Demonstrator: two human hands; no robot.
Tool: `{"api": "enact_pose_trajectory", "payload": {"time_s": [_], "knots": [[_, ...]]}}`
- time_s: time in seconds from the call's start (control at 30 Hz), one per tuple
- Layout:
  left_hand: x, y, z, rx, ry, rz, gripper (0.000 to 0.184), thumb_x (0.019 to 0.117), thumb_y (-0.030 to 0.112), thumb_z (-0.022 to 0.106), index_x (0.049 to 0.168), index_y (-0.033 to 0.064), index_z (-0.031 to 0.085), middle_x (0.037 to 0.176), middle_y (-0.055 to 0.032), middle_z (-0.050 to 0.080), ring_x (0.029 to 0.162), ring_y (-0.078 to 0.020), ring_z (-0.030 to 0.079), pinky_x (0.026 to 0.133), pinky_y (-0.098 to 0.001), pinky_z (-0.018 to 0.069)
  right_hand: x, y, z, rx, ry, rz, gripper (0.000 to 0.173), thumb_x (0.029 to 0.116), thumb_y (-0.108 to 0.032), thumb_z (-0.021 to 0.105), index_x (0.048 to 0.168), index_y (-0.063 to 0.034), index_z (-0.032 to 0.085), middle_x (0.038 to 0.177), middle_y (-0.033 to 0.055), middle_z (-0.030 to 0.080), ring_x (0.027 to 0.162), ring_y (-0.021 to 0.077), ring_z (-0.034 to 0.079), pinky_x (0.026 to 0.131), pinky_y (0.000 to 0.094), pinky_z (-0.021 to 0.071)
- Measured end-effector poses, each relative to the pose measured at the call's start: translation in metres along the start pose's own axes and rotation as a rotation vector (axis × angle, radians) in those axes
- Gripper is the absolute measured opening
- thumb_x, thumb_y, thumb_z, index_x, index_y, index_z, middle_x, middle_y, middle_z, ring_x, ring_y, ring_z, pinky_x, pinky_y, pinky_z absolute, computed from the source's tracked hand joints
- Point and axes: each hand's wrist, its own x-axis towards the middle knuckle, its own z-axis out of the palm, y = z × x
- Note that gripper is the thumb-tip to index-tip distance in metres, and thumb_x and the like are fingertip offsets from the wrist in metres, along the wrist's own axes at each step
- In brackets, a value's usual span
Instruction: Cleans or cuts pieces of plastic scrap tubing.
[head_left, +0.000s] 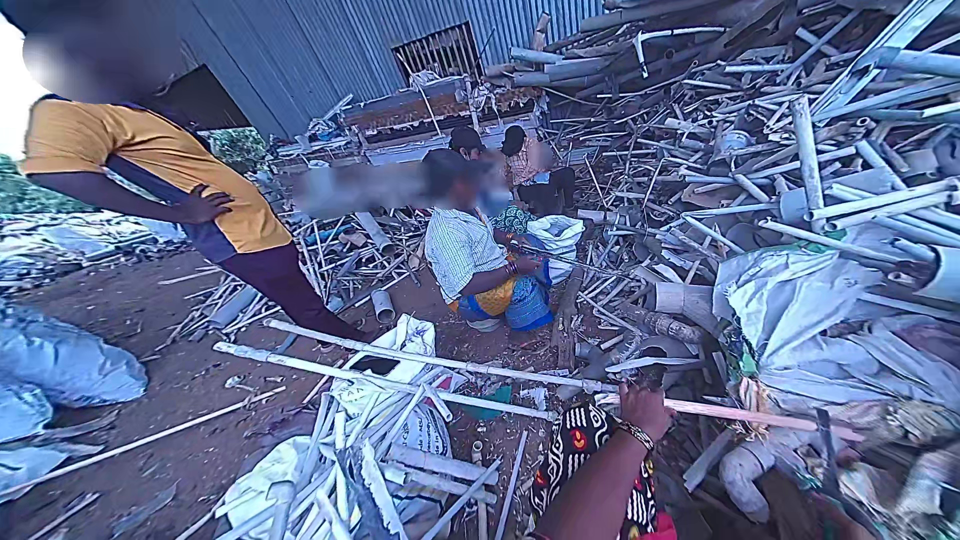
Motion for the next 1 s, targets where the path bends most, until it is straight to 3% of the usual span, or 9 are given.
{"api": "enact_pose_trajectory", "payload": {"time_s": [0.1,0.2,0.27,0.3,0.47,0.63,0.8,0.9,1.0], "knots": [[0.000,0.009,0.004,0.101,-0.072,0.014,0.050,0.1091,0.041,0.048,0.142,0.0048,0.060,0.138,-0.0190,0.065,0.136,-0.0336,0.055,0.123,-0.0583,0.0225,-0.015,-0.022,0.021,-0.138,0.209,0.086,0.040,0.1065,-0.014,0.052,0.144,-0.0005,0.043,0.088,0.0110,0.059,0.061,0.0149,0.056,0.056,0.0335,0.0506],[0.002,0.018,0.009,0.204,-0.123,0.010,0.054,0.1101,0.042,0.045,0.149,0.0062,0.054,0.146,-0.0201,0.059,0.139,-0.0340,0.053,0.121,-0.0572,0.0284,-0.012,-0.016,0.014,-0.418,0.162,0.087,0.051,0.1095,-0.020,0.051,0.153,0.0022,0.036,0.116,0.0290,0.064,0.094,0.0365,0.067,0.085,0.0530,0.0545],[0.003,0.024,0.009,0.260,-0.134,-0.002,0.053,0.1104,0.042,0.045,0.149,0.0076,0.054,0.144,-0.0202,0.061,0.137,-0.0340,0.055,0.119,-0.0564,0.0317,-0.020,-0.030,0.021,-0.696,0.089,0.137,0.053,0.1107,-0.026,0.049,0.155,0.0011,0.035,0.129,0.0327,0.063,0.118,0.0453,0.064,0.102,0.0599,0.0485],[0.003,0.027,0.009,0.278,-0.142,-0.004,0.052,0.1106,0.041,0.044,0.149,0.0073,0.054,0.142,-0.0203,0.062,0.136,-0.0344,0.056,0.119,-0.0564,0.0328,-0.026,-0.040,0.029,-0.853,0.040,0.167,0.054,0.1111,-0.028,0.046,0.156,-0.0007,0.033,0.131,0.0319,0.062,0.122,0.0464,0.063,0.104,0.0611,0.0480],[0.008,0.032,0.012,0.333,-0.175,-0.021,0.051,0.1106,0.044,0.043,0.149,0.0122,0.055,0.139,-0.0194,0.065,0.133,-0.0352,0.059,0.116,-0.0580,0.0380,-0.048,-0.053,0.078,-1.209,-0.203,0.069,0.054,0.1100,-0.022,0.043,0.159,-0.0050,0.029,0.146,0.0267,0.054,0.118,0.0466,0.065,0.095,0.0613,0.0527],[0.008,0.033,0.015,0.415,-0.159,-0.012,0.047,0.1095,0.040,0.049,0.145,0.0113,0.058,0.137,-0.0181,0.066,0.132,-0.0343,0.060,0.116,-0.0554,0.0382,-0.054,-0.053,0.095,-1.320,-0.468,-0.065,0.064,0.1067,-0.001,0.041,0.166,-0.0093,0.019,0.145,0.0325,0.049,0.115,0.0519,0.063,0.093,0.0641,0.0517],[0.010,0.029,0.024,0.437,-0.152,-0.021,0.048,0.1086,0.028,0.052,0.149,0.0017,0.050,0.141,-0.0245,0.061,0.133,-0.0398,0.058,0.113,-0.0554,0.0423,-0.037,-0.050,0.091,-1.307,-0.385,0.030,0.063,0.1064,-0.004,0.044,0.165,-0.0115,0.021,0.141,0.0335,0.052,0.114,0.0519,0.064,0.091,0.0627,0.0535],[0.012,0.022,0.038,0.467,-0.180,-0.031,0.050,0.1087,0.033,0.053,0.149,0.0027,0.049,0.132,-0.0247,0.067,0.126,-0.0407,0.063,0.107,-0.0573,0.0471,-0.025,-0.046,0.085,-1.280,-0.318,0.118,0.066,0.1032,-0.008,0.052,0.163,-0.0117,0.023,0.140,0.0331,0.053,0.115,0.0513,0.064,0.089,0.0629,0.0544],[0.012,0.012,0.048,0.483,-0.169,0.003,0.048,0.1088,0.028,0.053,0.150,0.0041,0.049,0.134,-0.0237,0.065,0.126,-0.0393,0.063,0.108,-0.0548,0.0464,-0.011,-0.047,0.076,-1.244,-0.226,0.184,0.057,0.1052,-0.004,0.047,0.158,-0.0091,0.028,0.135,0.0317,0.057,0.117,0.0500,0.064,0.091,0.0617,0.0547]]}}
